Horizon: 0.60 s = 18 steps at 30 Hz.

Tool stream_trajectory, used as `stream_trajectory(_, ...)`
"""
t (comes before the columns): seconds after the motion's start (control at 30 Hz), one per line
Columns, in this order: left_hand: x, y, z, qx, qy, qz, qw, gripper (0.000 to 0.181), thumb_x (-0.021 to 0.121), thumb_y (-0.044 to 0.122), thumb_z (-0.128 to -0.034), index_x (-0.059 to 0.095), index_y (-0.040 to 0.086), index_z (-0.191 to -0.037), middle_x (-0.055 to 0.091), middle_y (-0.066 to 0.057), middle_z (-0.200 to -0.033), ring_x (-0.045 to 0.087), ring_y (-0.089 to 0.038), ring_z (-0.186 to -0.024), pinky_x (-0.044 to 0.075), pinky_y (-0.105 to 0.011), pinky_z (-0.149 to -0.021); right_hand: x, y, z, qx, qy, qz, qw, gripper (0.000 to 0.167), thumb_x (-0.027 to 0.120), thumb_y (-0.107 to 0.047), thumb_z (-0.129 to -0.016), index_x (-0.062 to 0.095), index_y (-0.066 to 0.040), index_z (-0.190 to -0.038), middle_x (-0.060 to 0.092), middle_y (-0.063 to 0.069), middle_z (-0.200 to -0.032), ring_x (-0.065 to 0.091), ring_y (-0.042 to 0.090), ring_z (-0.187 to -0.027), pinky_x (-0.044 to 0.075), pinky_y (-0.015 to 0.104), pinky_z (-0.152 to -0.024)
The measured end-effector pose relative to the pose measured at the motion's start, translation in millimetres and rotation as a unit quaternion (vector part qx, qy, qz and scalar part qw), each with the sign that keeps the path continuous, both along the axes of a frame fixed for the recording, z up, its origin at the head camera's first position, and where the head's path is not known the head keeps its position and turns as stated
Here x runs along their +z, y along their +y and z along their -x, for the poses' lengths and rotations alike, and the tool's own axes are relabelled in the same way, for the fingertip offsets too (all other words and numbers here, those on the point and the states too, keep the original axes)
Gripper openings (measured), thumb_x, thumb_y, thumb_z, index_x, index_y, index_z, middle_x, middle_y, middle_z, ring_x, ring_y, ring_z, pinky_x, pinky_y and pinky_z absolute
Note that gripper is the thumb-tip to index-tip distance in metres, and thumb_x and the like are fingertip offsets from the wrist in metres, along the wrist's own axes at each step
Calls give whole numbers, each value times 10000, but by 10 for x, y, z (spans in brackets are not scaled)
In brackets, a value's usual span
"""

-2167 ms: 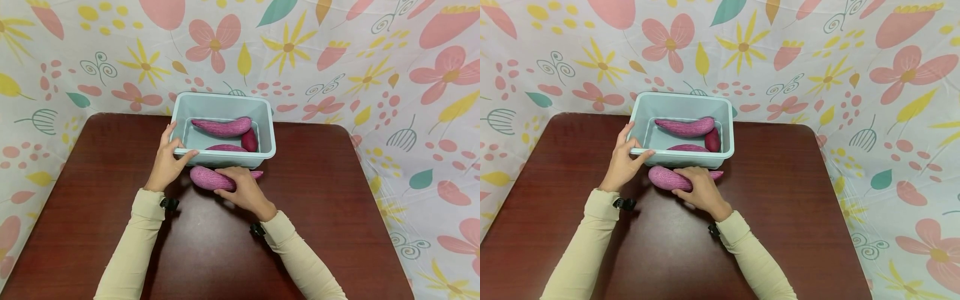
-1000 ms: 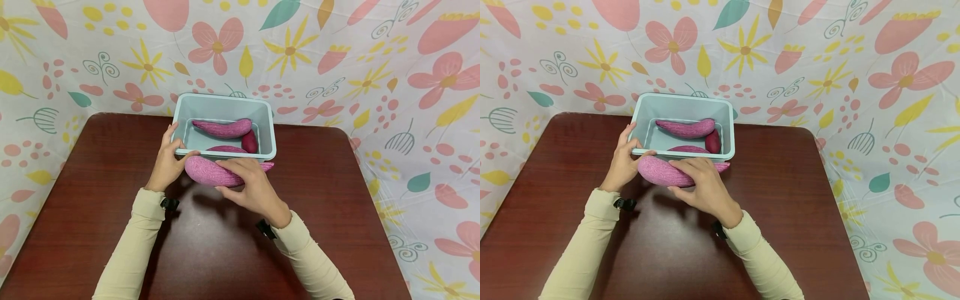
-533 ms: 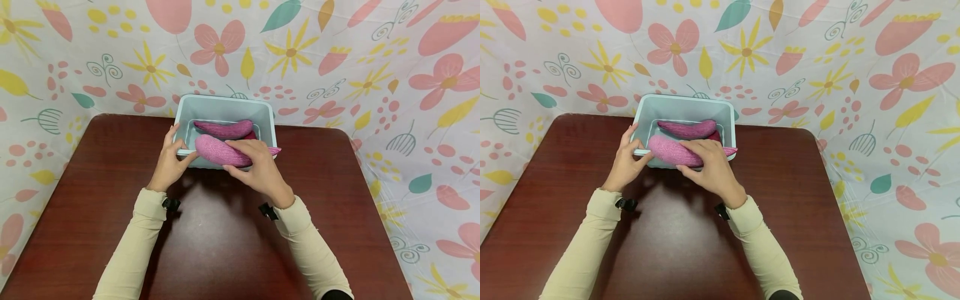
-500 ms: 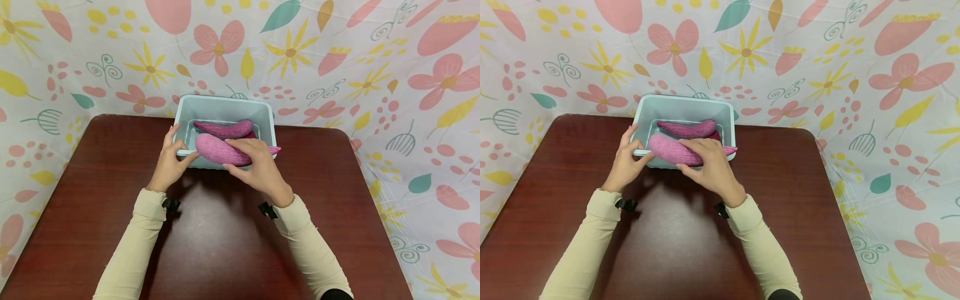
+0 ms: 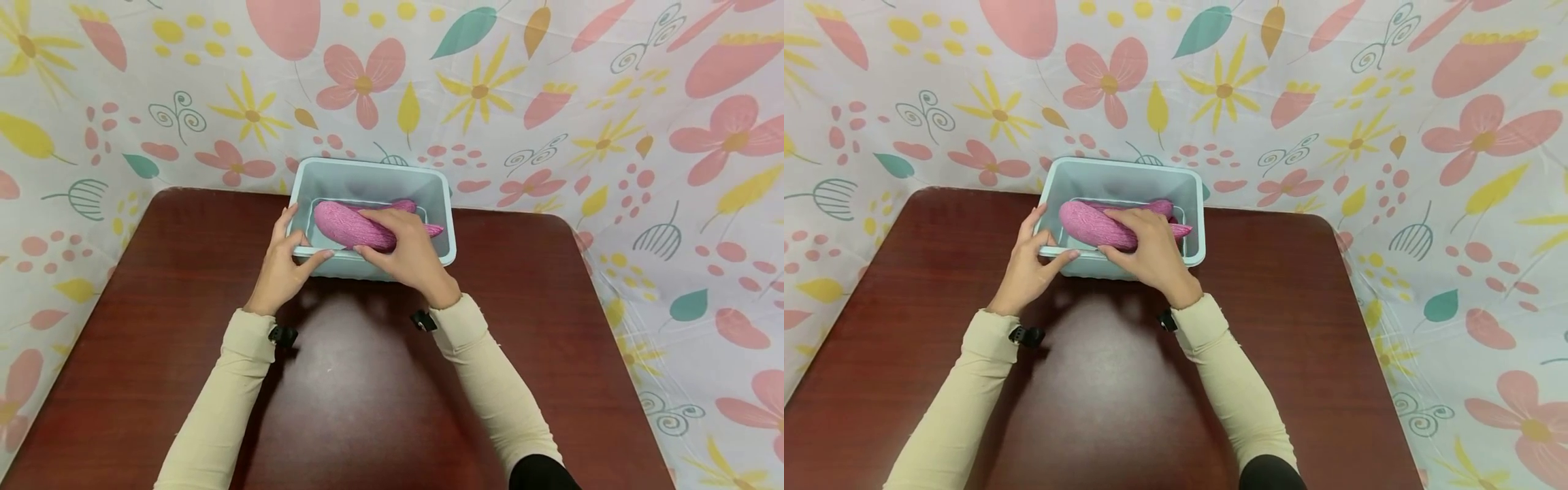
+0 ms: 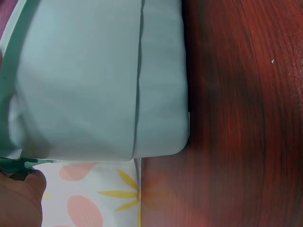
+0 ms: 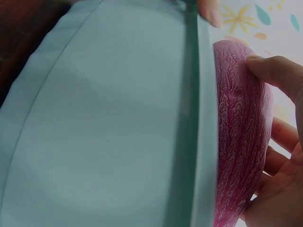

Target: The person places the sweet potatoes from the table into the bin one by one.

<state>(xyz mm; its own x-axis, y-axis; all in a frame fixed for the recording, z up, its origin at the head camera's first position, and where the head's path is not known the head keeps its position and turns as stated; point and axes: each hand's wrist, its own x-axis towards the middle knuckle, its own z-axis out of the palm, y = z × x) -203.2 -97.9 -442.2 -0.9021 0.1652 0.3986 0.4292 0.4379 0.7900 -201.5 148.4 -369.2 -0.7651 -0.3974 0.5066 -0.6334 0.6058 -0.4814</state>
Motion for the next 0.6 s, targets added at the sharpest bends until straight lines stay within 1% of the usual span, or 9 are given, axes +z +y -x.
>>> stream_trajectory(0.1,-5,-3,5,-26,18,14,10000,429,793,272,-883,502,-25,-778,244,-155,-1664,151,-242,-1582,375,-529,-1107,-13,-51,85,-16,-157,-84,9998,524,840,-314,-824,684,-127,-1289,734,59,-1223,675,207,-1138,505,373,-975)
stream_trajectory(0.3,3,-12,14,-45,-29,30,10000,431,783,288,-891,489,-9,-790,234,-153,-1667,148,-250,-1582,390,-524,-1074,-19,-165,238,-137,-421,-327,9985,512,815,-323,-848,675,-123,-1298,721,69,-1254,656,225,-1164,502,378,-998)
stream_trajectory(0.5,12,-6,1,-40,-135,1,9999,407,777,280,-896,494,1,-808,223,-112,-1674,133,-273,-1585,369,-548,-1118,-51,-230,364,-221,-510,-506,9972,503,806,-328,-852,680,-109,-1287,723,87,-1242,662,241,-1140,507,390,-981)
stream_trajectory(0.6,13,-4,0,-57,-108,-24,9999,393,779,269,-895,487,23,-799,233,-129,-1668,133,-278,-1585,357,-561,-1133,-66,-242,404,-279,-574,-590,9962,503,807,-330,-852,679,-118,-1290,721,87,-1247,663,254,-1129,504,407,-977)
